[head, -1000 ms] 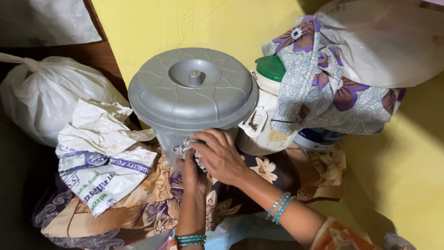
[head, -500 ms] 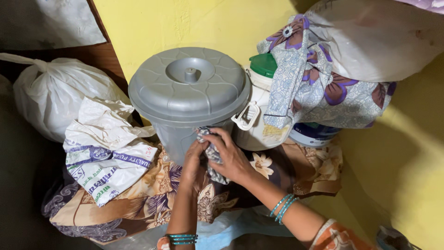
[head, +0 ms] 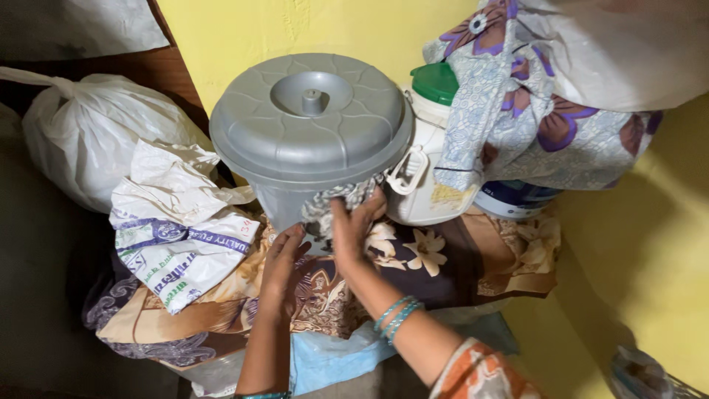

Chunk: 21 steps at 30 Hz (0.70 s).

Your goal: The person wipes a washing machine, a plastic container, a glass jar, and a wooden cabinet using a patterned cloth. The person moves between different surfaces in the room, wiping each one with the same cloth.

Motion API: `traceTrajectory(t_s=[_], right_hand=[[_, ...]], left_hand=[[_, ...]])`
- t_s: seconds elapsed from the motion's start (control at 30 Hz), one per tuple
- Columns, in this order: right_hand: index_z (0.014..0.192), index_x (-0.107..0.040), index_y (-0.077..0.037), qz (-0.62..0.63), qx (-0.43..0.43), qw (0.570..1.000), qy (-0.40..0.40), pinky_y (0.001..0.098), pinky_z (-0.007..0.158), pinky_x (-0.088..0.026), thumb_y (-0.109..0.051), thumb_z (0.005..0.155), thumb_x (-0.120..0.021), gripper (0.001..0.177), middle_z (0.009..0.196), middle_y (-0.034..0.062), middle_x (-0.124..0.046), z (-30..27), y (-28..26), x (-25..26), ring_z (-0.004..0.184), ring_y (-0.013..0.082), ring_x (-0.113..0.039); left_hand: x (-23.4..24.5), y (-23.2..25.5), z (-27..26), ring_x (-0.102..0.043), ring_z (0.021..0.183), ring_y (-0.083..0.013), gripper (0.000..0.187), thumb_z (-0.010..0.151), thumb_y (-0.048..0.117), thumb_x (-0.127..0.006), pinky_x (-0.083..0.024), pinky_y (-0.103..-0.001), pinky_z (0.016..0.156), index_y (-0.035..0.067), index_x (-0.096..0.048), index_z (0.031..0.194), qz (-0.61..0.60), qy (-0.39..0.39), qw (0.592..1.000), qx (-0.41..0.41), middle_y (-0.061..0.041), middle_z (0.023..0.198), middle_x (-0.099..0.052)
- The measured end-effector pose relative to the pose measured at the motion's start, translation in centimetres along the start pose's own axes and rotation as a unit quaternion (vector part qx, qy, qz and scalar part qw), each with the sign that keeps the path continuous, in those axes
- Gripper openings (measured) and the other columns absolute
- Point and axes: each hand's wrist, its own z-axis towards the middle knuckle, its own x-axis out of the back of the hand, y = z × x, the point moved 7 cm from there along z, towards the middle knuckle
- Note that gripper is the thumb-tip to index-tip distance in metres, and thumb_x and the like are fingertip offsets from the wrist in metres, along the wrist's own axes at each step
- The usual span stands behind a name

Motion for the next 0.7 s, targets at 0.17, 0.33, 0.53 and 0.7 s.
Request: traceTrajectory(t_s=[0.17,0.33,0.53,0.7], right_hand=[[0.142,-0.029,-0.006,-0.041,0.075,0.996,-0.008,0.0446,0.114,-0.038,0.007,0.072,-0.074,0.084,0.141,0.0221,-0.03,-4.1,-2.4,-3.5,0.134,0.0377,-0.046],[0.119,-0.061,-0.012,-0.085,0.259,0.944,-0.185,0.0408,0.111,-0.046,0.024,0.064,-0.063,0.065,0.13,0.0135,-0.048,-7.2,-3.8,-6.3,0.13,0.0339,-0.052],[0.113,-0.064,-0.014,-0.076,0.195,0.978,-0.006,0.0364,0.11,-0.046,0.018,0.073,-0.07,0.052,0.13,0.0081,-0.054,-4.1,-1.7,-1.9,0.128,0.0289,-0.051],[0.141,-0.043,-0.01,0.097,-0.013,0.991,0.092,0.0402,0.113,-0.043,0.013,0.076,-0.054,0.07,0.143,0.0121,-0.041,-3.2,-0.4,1.1,0.134,0.0328,-0.05]], left_hand=[[4.8,-0.2,0.4,-0.062,0.114,-0.024,0.043,0.095,0.037,-0.063,-0.053,-0.041,0.092,0.007,-0.062,0.126,0.02,0.046,0.999,0.008,-0.007,0.123,-0.063],[7.2,-0.6,0.1,-0.062,0.114,-0.0235,0.045,0.095,0.038,-0.063,-0.052,-0.041,0.089,0.006,-0.057,0.125,0.015,0.06,0.998,0.034,-0.007,0.12,-0.063],[7.8,0.1,0.6,-0.062,0.116,-0.0255,0.052,0.091,0.039,-0.065,-0.05,-0.042,0.091,0.008,-0.056,0.132,0.008,0.053,0.998,0.04,-0.009,0.127,-0.062],[7.1,0.3,1.3,-0.062,0.115,-0.0251,0.054,0.09,0.039,-0.066,-0.05,-0.043,0.093,0.01,-0.055,0.134,0.006,0.025,0.998,0.052,-0.009,0.131,-0.062]])
